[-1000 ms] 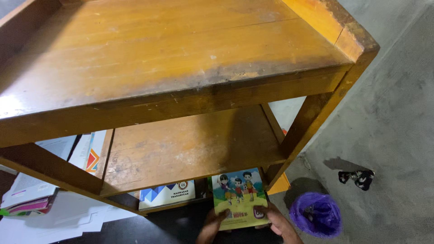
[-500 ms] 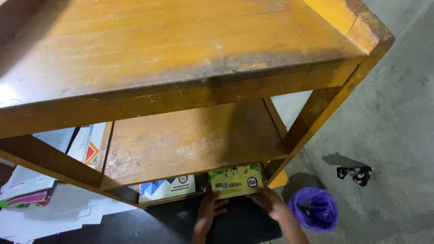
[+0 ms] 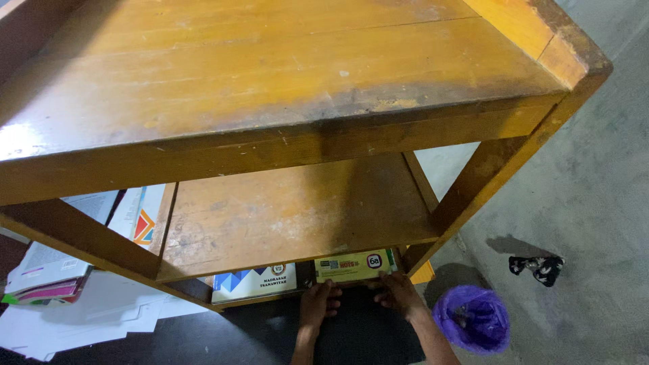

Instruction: The person picks up several books from a pile on a desk, turns them over to look at the covers, and places them onto the shelves of a wooden bookshelf one by one.

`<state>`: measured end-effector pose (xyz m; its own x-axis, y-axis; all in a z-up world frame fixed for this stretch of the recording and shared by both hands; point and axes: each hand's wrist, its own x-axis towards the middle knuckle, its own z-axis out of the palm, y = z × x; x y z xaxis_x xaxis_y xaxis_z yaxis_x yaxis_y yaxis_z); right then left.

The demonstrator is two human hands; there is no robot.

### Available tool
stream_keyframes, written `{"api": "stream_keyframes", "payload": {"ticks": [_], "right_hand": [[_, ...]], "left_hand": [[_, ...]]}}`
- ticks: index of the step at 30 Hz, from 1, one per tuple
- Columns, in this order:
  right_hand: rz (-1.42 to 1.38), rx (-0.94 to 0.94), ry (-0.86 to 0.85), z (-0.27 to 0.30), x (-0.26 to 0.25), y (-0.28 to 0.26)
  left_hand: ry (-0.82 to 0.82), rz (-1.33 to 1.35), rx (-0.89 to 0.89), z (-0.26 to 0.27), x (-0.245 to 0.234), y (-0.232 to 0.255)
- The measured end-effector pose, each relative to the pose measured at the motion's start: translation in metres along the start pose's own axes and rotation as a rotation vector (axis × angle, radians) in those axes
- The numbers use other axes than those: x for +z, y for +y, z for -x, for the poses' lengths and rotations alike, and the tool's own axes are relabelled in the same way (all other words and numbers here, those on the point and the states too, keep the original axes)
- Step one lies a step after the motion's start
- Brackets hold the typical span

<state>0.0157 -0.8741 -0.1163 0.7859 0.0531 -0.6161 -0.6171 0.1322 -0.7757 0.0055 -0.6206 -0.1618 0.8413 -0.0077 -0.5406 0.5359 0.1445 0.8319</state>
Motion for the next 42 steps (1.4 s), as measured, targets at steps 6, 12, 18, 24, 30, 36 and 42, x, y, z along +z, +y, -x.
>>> {"api": "stream_keyframes", "payload": {"ticks": [6, 12, 18, 24, 30, 36, 42], "right_hand": [[0.015, 0.035, 0.032, -0.003, 0.001, -0.011], [-0.019, 0.052, 0.060, -0.015, -0.004, -0.006], [-0.050, 0.034, 0.066, -0.016, -0.002, -0.002], [-0.017, 0.036, 0.033, -0.014, -0.005, 0.000], [0.083, 0.068, -0.006, 0.000, 0.004, -0.004], [0.083, -0.078, -0.103, 0.016, 0.045, 0.017], [0.045, -0.170, -0.162, 0.024, 0.115, 0.029]], "left_hand": [[0.019, -0.131, 0.047, 0.001, 0.003, 0.018], [0.019, -0.051, -0.029, -0.016, 0.003, 0.007], [0.019, -0.049, -0.017, -0.016, 0.000, 0.009], [0.030, -0.022, -0.034, -0.007, 0.004, 0.015], [-0.025, -0.043, 0.017, 0.003, 0.000, 0.002], [-0.090, 0.027, 0.121, 0.000, -0.026, -0.021], [-0.123, -0.134, 0.279, 0.038, -0.088, -0.001]]}}
